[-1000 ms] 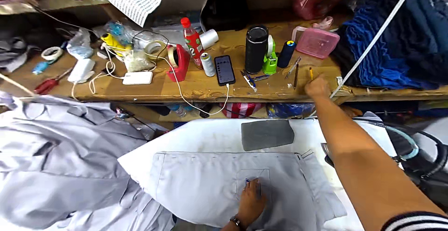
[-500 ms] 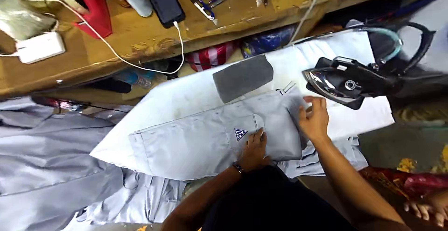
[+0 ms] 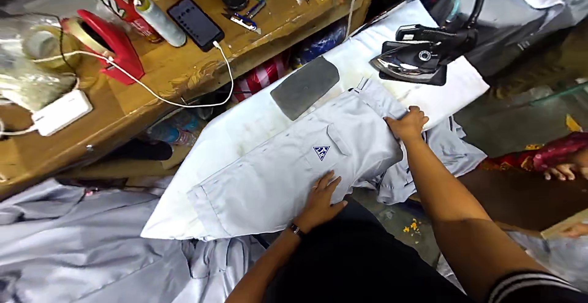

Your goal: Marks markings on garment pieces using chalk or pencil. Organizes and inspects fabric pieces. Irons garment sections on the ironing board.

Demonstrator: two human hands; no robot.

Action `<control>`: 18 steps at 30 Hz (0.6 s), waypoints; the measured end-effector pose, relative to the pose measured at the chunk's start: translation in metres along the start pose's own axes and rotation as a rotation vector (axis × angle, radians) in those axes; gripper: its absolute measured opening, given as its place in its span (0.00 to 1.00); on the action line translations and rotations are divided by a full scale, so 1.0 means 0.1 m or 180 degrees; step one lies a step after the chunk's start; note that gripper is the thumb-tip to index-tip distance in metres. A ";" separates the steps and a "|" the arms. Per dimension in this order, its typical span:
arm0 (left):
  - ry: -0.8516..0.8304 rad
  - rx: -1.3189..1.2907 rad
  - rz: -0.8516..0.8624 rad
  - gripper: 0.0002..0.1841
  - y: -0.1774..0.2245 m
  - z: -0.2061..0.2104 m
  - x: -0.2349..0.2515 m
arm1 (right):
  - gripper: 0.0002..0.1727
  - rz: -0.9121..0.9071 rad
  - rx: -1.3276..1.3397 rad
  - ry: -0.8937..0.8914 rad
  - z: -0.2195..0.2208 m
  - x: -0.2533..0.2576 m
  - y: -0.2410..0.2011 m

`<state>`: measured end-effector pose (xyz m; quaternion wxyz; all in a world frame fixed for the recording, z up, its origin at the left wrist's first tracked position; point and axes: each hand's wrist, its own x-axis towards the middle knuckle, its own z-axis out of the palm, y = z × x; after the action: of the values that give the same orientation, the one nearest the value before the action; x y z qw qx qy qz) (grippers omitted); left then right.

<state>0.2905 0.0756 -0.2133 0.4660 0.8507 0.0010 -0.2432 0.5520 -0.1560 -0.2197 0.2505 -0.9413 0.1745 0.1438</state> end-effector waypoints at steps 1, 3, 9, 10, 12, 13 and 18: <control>0.0252 -0.0166 0.0069 0.35 -0.13 -0.02 -0.17 | 0.50 0.0028 0.0006 -0.0070 -0.04 -0.05 -0.03; 0.0591 -0.0444 0.0085 0.33 -0.37 -0.09 -0.51 | 0.38 -0.0049 0.0073 -0.0256 -0.14 -0.24 -0.06; 0.1490 -0.0411 -0.0098 0.46 -0.80 -0.31 -1.24 | 0.18 -0.1460 0.0152 -0.0282 -0.29 -1.37 -0.20; 0.1636 -0.0233 -0.0042 0.52 -0.84 -0.31 -1.27 | 0.14 -0.1850 0.0144 -0.0274 -0.29 -1.61 -0.18; 0.1902 0.0276 0.0197 0.64 -0.87 -0.29 -1.23 | 0.09 -0.2533 0.0285 -0.0475 -0.36 -2.02 -0.10; 0.1995 0.0536 0.0292 0.70 -0.86 -0.27 -1.18 | 0.09 -0.2753 0.0416 -0.0787 -0.48 -2.16 -0.06; 0.1928 0.0679 0.0418 0.81 -0.48 0.05 -0.89 | 0.05 -0.2909 0.2088 -0.1592 -1.34 -2.52 0.20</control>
<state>0.1993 0.1186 -0.2170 0.3674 0.9267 0.0592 0.0527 0.3426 -0.1777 -0.0262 0.5967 -0.7326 -0.2755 0.1772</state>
